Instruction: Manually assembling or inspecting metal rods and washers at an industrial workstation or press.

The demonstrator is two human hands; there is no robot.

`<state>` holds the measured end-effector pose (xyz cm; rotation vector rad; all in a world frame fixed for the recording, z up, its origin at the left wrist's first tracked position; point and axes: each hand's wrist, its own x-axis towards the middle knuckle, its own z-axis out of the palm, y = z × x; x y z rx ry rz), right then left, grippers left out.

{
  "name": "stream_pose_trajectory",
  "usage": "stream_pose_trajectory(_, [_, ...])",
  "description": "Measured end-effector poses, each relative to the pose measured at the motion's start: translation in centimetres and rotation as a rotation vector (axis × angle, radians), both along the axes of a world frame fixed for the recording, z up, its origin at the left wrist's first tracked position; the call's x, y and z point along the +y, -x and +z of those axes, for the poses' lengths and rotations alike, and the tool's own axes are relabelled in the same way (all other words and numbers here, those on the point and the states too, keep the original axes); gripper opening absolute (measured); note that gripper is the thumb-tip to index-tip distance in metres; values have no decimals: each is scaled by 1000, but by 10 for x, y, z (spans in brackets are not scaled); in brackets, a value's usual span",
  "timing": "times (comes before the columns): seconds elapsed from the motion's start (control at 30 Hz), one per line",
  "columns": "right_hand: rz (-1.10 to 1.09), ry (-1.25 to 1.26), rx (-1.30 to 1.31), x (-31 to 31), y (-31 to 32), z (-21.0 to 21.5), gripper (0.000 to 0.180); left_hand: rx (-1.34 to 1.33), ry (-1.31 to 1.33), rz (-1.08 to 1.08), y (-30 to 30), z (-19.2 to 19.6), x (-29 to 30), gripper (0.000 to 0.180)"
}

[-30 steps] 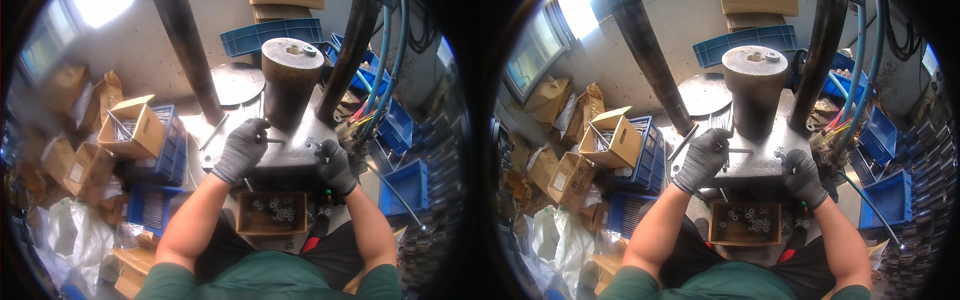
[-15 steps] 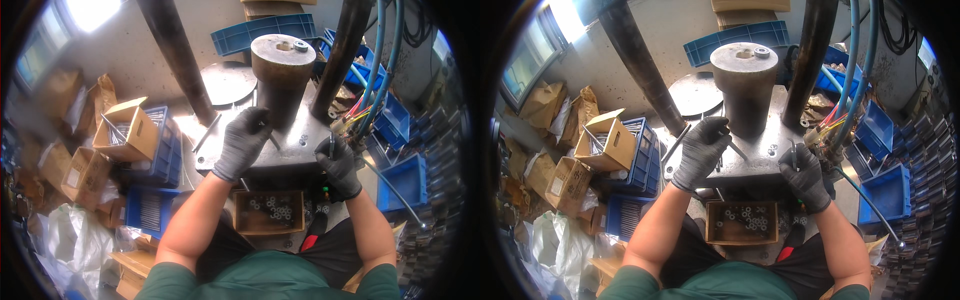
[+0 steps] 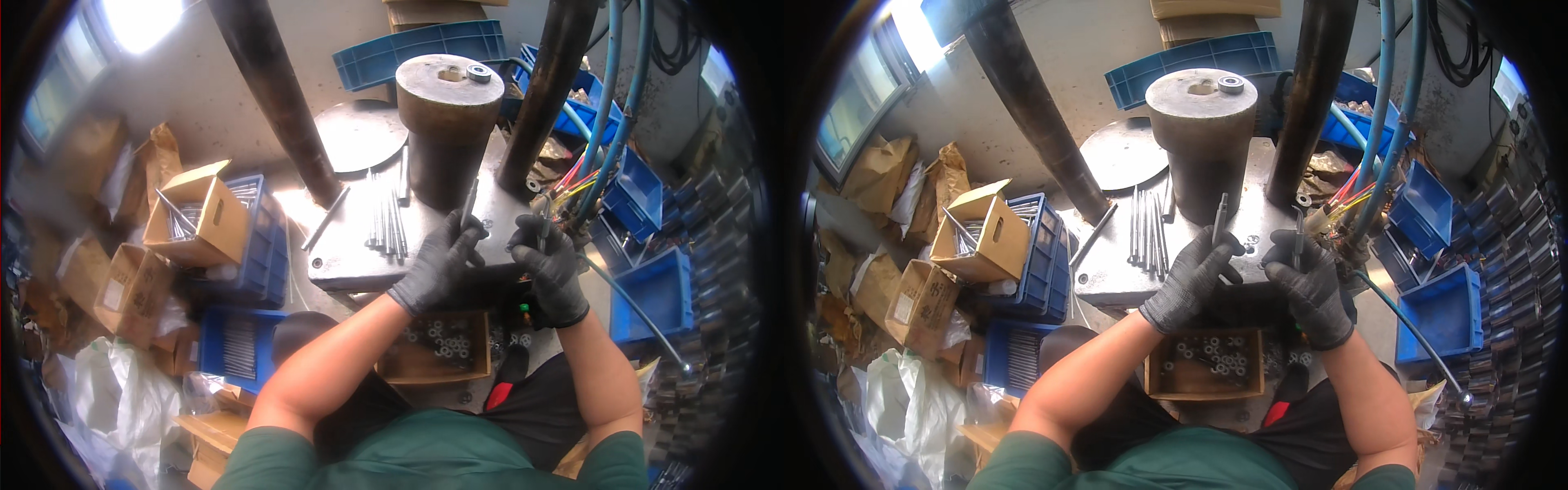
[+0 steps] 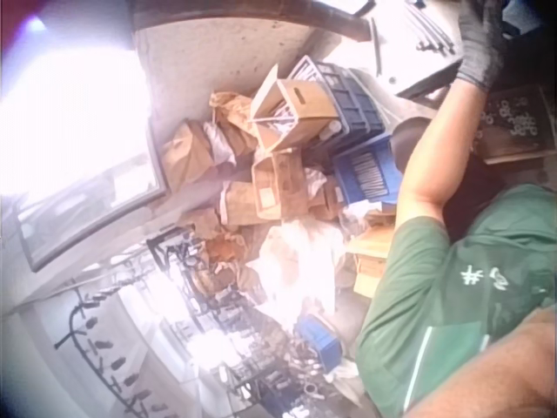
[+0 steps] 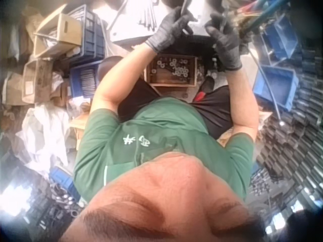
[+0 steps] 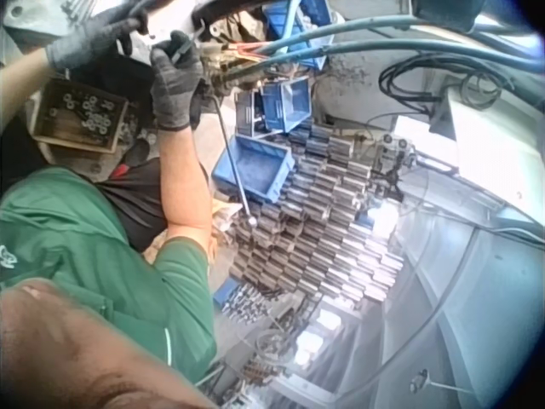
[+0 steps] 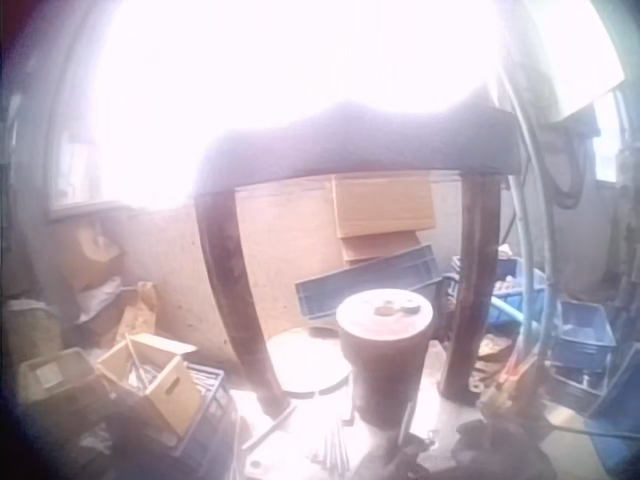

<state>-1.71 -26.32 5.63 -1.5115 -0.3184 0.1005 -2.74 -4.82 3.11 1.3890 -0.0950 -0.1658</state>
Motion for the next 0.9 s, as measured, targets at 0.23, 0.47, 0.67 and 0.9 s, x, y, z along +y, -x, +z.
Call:
stream_pose_trajectory(0.23, [60,-72,95,12,5,-2,45,9,220,-142,6,-19,-12,39])
stream_pose_trajectory(0.47, [-1,93,24,17,4,-5,47,139,354,-162,17,-11,-17,38])
stream_pose_trajectory(0.67, [42,46,192,25,7,10,53,170,240,-90,18,-6,-8,32])
stream_pose_trajectory(0.9, [178,274,98,2,1,6,66,360,247,83,10,4,13,24])
